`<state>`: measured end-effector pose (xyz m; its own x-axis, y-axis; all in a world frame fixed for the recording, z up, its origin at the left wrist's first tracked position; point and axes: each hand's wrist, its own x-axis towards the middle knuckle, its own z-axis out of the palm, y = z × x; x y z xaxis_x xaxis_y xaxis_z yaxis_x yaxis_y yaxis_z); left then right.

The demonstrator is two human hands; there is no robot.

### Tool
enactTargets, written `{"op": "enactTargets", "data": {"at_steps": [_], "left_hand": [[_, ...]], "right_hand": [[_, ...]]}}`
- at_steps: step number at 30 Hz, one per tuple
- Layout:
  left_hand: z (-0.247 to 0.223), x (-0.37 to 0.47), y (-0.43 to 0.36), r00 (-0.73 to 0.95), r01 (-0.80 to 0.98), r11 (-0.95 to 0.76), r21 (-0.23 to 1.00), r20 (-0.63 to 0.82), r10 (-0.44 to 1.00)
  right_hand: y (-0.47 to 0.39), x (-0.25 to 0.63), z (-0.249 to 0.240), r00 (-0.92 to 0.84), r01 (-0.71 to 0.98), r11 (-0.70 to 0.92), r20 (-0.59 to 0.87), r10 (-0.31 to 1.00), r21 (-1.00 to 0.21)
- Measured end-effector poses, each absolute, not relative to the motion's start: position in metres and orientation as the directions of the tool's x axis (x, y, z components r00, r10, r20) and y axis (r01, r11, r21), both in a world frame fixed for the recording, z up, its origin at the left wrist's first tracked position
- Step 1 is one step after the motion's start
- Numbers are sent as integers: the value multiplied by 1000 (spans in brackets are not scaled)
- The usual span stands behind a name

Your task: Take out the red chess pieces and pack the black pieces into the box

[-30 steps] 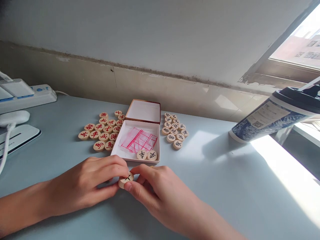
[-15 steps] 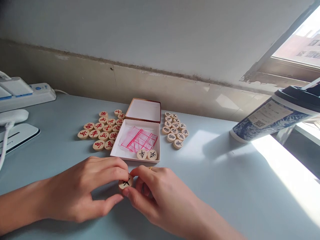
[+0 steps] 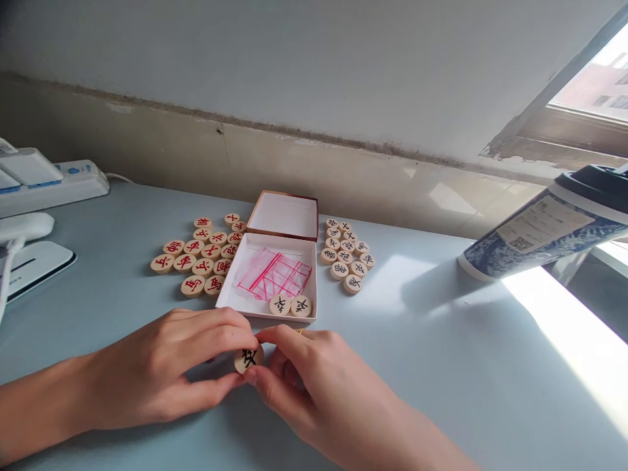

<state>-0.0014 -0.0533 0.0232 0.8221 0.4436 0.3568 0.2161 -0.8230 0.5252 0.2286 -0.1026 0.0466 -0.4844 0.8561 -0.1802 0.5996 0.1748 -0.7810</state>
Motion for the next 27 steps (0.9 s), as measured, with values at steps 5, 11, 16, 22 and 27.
{"op": "enactTargets", "data": {"at_steps": [5,11,16,22,27], "left_hand": [[22,-2,-53,813,210,-850,483,397,427],[27,0,-57,792,254,-830,497,385,473],[28,0,-56,807,275,-801,532,324,493],[26,0,-54,815,247,-764,596,299,496],[23,2,-52,804,217,-799,561,362,472]], "right_hand": [[-101,228,45,-474,610,151,-205,856,-777],[-101,227,39,-495,558,211,-117,861,-803],[-103,228,38,-474,568,208,-110,874,-796],[-101,227,40,-486,577,179,-158,860,-797],[-96,223,38,-497,593,233,-123,859,-771]]}}
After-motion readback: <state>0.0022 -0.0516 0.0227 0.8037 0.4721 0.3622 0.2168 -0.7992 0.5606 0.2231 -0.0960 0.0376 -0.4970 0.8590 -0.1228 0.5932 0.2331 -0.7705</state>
